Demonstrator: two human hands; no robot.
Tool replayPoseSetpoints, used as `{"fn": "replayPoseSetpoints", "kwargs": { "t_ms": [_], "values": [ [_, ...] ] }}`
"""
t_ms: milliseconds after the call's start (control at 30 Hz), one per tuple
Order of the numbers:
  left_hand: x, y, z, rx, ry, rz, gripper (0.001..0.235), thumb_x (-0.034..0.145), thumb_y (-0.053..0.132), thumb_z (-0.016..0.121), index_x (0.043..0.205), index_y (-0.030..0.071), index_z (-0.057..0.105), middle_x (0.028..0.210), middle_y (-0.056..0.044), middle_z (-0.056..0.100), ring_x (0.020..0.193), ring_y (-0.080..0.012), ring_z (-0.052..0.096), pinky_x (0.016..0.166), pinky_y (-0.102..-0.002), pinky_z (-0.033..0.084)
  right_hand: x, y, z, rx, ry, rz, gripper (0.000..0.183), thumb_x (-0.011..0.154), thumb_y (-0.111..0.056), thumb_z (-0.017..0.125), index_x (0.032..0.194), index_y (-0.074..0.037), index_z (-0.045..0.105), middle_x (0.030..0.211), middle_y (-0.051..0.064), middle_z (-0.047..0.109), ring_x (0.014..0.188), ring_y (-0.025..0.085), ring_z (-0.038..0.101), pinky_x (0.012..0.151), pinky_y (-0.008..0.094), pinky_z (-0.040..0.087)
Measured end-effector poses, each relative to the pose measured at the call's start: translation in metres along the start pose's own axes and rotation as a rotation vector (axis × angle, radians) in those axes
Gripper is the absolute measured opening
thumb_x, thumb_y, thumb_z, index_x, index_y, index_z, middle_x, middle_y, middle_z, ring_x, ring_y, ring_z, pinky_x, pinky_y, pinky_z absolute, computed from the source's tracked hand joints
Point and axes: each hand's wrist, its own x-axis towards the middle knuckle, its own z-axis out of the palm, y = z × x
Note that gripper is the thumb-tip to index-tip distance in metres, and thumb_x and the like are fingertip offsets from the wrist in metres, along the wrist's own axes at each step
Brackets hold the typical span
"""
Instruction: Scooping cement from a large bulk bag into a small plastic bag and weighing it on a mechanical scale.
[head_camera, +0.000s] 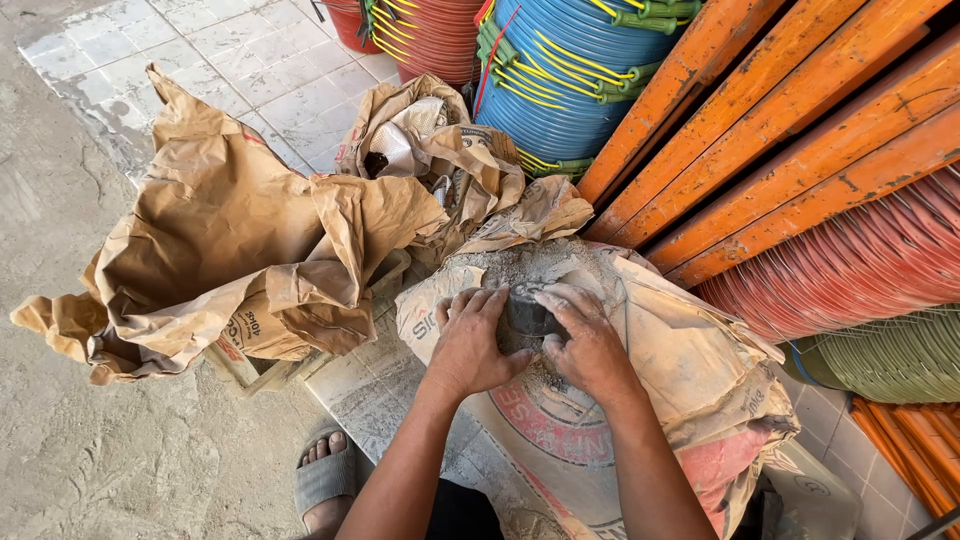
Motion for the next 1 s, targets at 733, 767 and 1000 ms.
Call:
{"fn": "replayPoseSetpoints", "kwargs": {
  "t_ms": [733,767,1000],
  "values": [
    [0.003,-0.006,0.018,-0.081,-0.009,0.068,0.075,0.059,0.041,0.064,0.126,0.013,0.046,0.12,-0.006,0.052,0.114,-0.0268,0.04,0.096,-0.05,0.023,0.016,-0.005,-0.006,0.069,-0.325,0.807,0.046,0.069,-0.033,0.069,0.111,-0.016,0.064,0.097,0.018,0.064,0.095,0.036,0.061,0.084,0.043,0.049],
    [0.003,-0.005,0.017,-0.076,-0.005,0.066,0.075,0.059,0.041,0.064,0.125,0.012,0.047,0.12,-0.006,0.052,0.115,-0.0268,0.04,0.096,-0.05,0.023,0.013,0.0,-0.001,0.09,-0.29,0.855,0.043,0.068,-0.034,0.069,0.109,-0.018,0.066,0.098,0.018,0.064,0.096,0.037,0.06,0.081,0.043,0.05],
    [0.005,0.007,0.012,-0.088,-0.016,0.093,0.073,0.06,0.041,0.063,0.125,0.01,0.048,0.119,-0.007,0.053,0.114,-0.027,0.04,0.096,-0.05,0.022,-0.013,0.016,0.009,0.238,-0.02,0.97,0.034,0.069,-0.033,0.069,0.101,-0.022,0.069,0.098,0.013,0.066,0.095,0.032,0.06,0.074,0.038,0.053]
  ]
}}
